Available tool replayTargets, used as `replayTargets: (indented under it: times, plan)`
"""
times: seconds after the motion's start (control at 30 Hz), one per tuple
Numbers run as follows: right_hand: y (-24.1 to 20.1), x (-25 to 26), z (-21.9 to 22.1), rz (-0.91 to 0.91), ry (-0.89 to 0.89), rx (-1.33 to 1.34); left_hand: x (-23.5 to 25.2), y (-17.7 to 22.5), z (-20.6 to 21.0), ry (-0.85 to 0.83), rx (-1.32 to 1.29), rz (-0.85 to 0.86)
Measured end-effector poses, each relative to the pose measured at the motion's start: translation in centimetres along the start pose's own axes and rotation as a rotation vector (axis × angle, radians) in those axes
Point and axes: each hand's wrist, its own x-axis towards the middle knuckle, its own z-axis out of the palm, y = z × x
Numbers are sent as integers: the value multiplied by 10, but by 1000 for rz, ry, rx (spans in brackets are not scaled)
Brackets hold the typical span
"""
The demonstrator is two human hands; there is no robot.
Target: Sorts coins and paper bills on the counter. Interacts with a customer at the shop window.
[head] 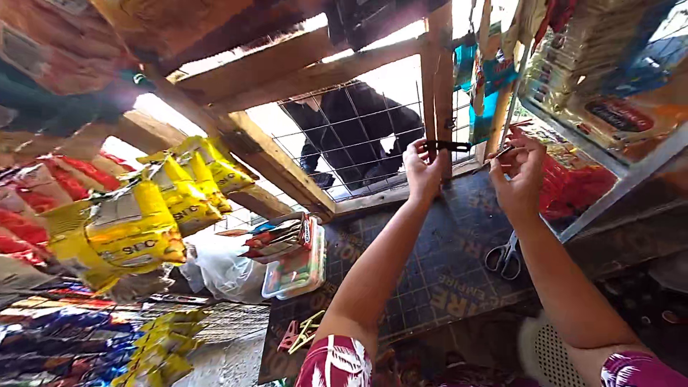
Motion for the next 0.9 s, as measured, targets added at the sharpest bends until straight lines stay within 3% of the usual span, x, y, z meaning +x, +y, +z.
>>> replayTargets:
  times: [0.2,0.57,0.77,0.9]
  plan:
    - [3,21,19,-110,98,70,30,3,22,115,71,-111]
    - [9,68,54,88,278,259,44,10,35,229,115,-227]
    - [10,79,71,24,175,-5,45,9,34,223,130,-218]
    - [-3,85,73,-75,116,-150,45,6,24,124,143,-198]
